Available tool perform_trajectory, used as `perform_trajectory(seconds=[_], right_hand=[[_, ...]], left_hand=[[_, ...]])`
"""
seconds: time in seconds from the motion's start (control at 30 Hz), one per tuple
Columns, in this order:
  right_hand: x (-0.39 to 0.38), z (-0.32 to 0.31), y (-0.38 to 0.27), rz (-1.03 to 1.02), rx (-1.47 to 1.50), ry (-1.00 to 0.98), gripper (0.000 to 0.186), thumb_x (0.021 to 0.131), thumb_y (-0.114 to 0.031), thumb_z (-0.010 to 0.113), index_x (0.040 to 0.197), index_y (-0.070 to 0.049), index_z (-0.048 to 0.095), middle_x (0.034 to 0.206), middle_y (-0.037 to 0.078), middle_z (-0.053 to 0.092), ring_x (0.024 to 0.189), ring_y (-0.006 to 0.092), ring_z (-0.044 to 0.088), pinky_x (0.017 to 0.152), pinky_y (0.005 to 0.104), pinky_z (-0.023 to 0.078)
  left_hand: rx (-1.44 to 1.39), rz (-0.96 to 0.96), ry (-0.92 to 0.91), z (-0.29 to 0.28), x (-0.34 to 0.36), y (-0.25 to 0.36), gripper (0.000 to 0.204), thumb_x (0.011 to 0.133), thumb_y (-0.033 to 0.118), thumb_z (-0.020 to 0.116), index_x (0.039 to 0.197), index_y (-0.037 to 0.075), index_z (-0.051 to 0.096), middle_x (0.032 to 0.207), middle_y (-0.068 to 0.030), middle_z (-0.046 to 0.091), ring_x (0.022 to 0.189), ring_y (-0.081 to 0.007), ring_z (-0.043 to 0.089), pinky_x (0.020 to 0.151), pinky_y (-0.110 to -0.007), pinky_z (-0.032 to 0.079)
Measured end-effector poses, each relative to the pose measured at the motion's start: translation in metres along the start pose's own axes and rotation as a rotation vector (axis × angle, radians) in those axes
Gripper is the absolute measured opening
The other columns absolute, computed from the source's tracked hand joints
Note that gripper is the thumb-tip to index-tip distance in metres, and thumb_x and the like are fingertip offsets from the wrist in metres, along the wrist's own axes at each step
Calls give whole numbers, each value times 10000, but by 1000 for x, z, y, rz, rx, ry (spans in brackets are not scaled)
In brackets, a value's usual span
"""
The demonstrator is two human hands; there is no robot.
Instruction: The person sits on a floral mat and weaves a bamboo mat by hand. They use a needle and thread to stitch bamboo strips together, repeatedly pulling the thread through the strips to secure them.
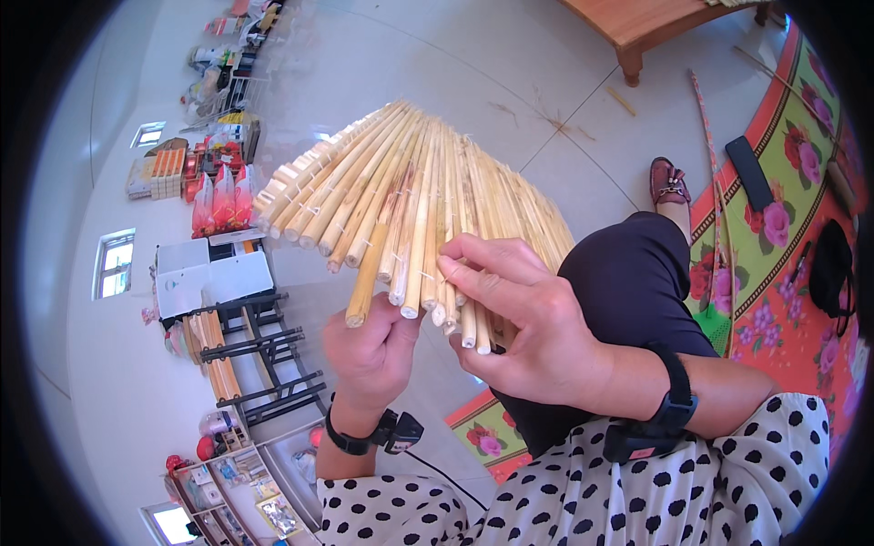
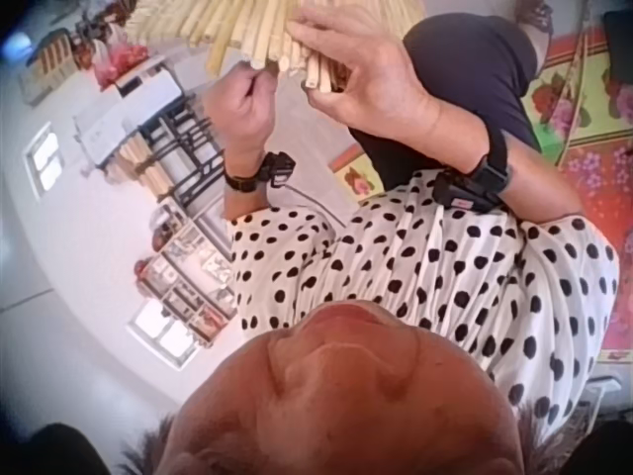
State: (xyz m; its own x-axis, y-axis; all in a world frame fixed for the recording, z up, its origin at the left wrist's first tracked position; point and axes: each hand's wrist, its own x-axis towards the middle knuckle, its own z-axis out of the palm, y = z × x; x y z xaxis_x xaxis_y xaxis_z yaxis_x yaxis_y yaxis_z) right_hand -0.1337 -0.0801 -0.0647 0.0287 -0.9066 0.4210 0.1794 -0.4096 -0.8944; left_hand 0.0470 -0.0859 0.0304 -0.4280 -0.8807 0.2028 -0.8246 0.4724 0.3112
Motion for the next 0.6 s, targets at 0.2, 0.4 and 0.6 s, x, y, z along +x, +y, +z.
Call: perform_trajectory(seconds=[0.2, 0.4, 0.6], right_hand=[[2, 1, -4, 20, -21, -12, 644, 646, 1, 799, 1265, 54, 630, 1294, 202, 609, 1164, 363, 595, 978, 399, 503], [1, 1, -6, 18, -24, 3, 626, 654, -13, 804, 1251, 60, 629, 1279, 199, 615, 1145, 368, 600, 951, 404, 515], [3, -1, -7, -34, -77, 22, 604, 670, -15, 789, 1244, 71, 623, 1262, 216, 615, 1117, 379, 604, 927, 412, 526]], left_hand=[[25, -66, -26, -4, 1, 8, 38, 907, 44, 694, 936, 21, 686, 721, -104, 664, 576, -254, 651, 558, -315, 501], [-114, -342, 21, 1, -3, 25, 70, 933, 33, 648, 994, 3, 666, 708, -83, 666, 587, -189, 661, 578, -286, 509], [-119, -291, 24, 1, -7, 24, 54, 963, 23, 592, 975, -17, 625, 675, -69, 662, 594, -141, 659, 581, -271, 512]])
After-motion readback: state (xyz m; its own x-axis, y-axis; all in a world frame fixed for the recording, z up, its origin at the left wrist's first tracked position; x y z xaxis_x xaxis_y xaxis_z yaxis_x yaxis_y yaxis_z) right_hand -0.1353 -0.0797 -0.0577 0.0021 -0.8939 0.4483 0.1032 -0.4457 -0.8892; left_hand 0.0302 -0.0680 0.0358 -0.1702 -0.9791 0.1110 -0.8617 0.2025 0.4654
